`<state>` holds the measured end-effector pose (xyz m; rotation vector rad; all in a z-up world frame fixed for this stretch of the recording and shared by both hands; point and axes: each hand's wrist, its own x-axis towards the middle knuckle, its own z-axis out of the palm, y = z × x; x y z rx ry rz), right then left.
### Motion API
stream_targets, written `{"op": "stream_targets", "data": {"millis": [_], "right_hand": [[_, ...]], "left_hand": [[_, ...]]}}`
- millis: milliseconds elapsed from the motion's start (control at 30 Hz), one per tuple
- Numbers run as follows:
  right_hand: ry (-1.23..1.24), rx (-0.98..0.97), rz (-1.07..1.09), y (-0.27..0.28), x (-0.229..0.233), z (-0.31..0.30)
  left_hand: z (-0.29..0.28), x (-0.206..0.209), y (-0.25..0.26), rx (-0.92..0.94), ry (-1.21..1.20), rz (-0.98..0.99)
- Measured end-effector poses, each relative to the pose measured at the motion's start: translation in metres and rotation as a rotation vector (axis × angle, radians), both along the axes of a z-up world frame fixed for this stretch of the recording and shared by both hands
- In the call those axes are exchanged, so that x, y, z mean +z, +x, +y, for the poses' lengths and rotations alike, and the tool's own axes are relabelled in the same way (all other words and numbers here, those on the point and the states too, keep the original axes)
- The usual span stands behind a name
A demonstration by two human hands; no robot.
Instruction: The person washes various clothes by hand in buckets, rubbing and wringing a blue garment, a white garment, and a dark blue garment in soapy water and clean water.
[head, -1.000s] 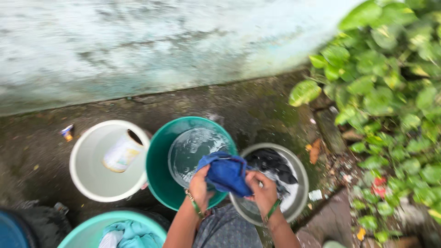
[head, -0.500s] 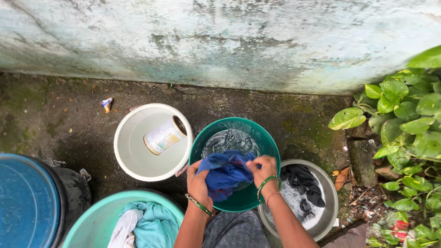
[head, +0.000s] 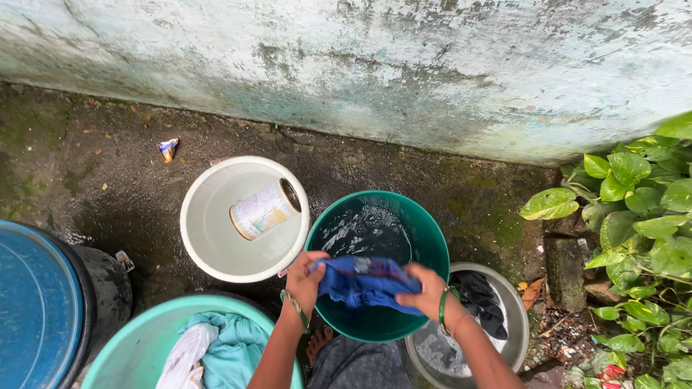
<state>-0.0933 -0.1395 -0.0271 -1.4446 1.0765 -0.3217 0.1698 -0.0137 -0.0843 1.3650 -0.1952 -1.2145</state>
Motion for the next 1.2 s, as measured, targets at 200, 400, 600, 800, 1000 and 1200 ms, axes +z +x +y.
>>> {"op": "stream_targets", "data": {"millis": [200, 400, 600, 800, 1000, 1200], "right_hand": [[-0.138, 0.497, 0.718, -0.028, -0.002, -0.021], [0.11, -0.153, -0.218, -0.025, -0.034, -0.028], [0.024, -0.088, -0.196, -0.017, 0.038, -0.022], [0.005, 0.758, 0.379, -0.025, 0.084, -0.015], [-0.016, 0.516, 0.923, -0.028, -0.005, -0.007], [-0.17, 0.248, 1.227, -0.018, 0.014, -0.004]], "left_hand": [[0.01, 0.083, 0.011, -0.61, -0.14, 0.17], [-0.002, 0.079, -0.009, -1.207, -0.58, -0.359], [-0.046, 0.079, 0.005, -1.56, 0.392, -1.051], [-0.084, 0.107, 0.032, -1.378, 0.654, -1.026], [-0.045, 0.097, 0.022, -1.573, 0.383, -1.645], [0.004, 0.111, 0.024, -1.352, -0.002, -2.041]]}}
